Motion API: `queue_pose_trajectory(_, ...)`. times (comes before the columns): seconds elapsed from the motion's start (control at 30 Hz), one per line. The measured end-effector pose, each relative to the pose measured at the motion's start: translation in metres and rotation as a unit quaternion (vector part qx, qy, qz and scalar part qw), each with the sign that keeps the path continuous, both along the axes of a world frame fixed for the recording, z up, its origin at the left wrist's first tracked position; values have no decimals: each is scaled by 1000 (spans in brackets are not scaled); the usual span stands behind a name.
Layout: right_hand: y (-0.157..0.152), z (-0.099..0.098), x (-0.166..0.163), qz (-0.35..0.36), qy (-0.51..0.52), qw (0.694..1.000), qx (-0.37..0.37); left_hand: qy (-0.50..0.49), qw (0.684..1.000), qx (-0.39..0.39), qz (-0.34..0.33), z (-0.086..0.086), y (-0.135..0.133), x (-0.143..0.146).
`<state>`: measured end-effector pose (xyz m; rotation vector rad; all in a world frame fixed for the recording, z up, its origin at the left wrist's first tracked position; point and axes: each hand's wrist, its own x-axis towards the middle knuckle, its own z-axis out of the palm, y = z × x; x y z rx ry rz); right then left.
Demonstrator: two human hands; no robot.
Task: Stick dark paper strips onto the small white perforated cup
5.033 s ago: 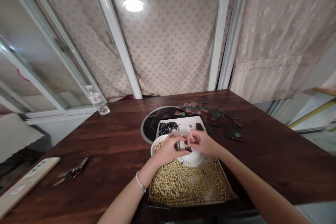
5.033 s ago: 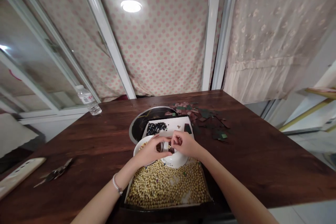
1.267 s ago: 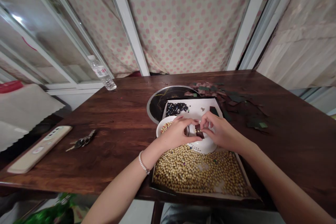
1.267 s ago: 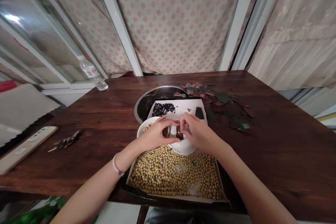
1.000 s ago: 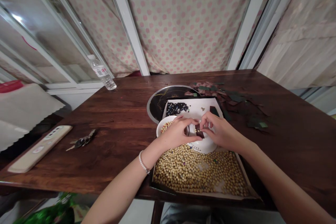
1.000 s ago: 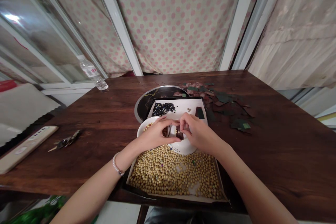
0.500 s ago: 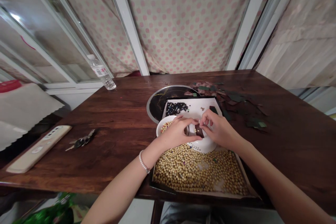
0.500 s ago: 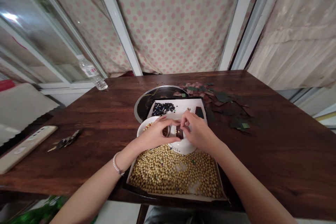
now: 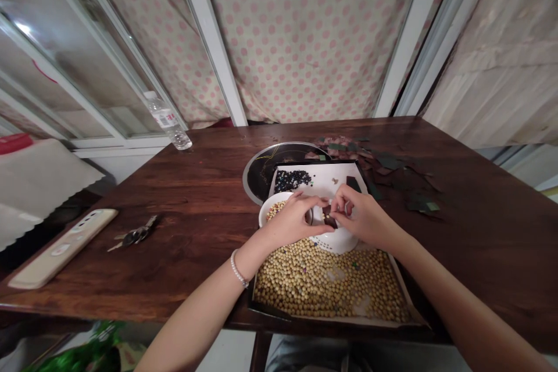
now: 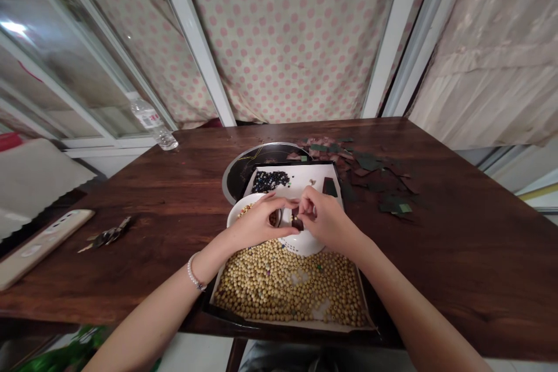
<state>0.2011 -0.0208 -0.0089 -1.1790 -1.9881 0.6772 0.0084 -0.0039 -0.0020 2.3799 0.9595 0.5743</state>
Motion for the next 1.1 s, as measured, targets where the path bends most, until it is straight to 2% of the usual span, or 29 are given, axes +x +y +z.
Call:
queue_pose_trajectory(0.33,4,-6,-3,4,9,999,42,22,1000,19,2,1,0,0)
queue_pose_trajectory(0.6,-2,5,3,42,-22,999,26,0,1000,1,1,2,0,0)
queue_pose_trajectory(0.77,-3,7,5,69,2,997,-15,-5,1000,-7,3,3,0,0)
queue_pose_trajectory(0.87,1,3,6,55,16,998,-33,-9,1000,-13,-3,3,0,0)
queue_pose_trajectory(1.1,9,-6,3,14,33,999,-1,-8,1000,-13,-9,3,2,1)
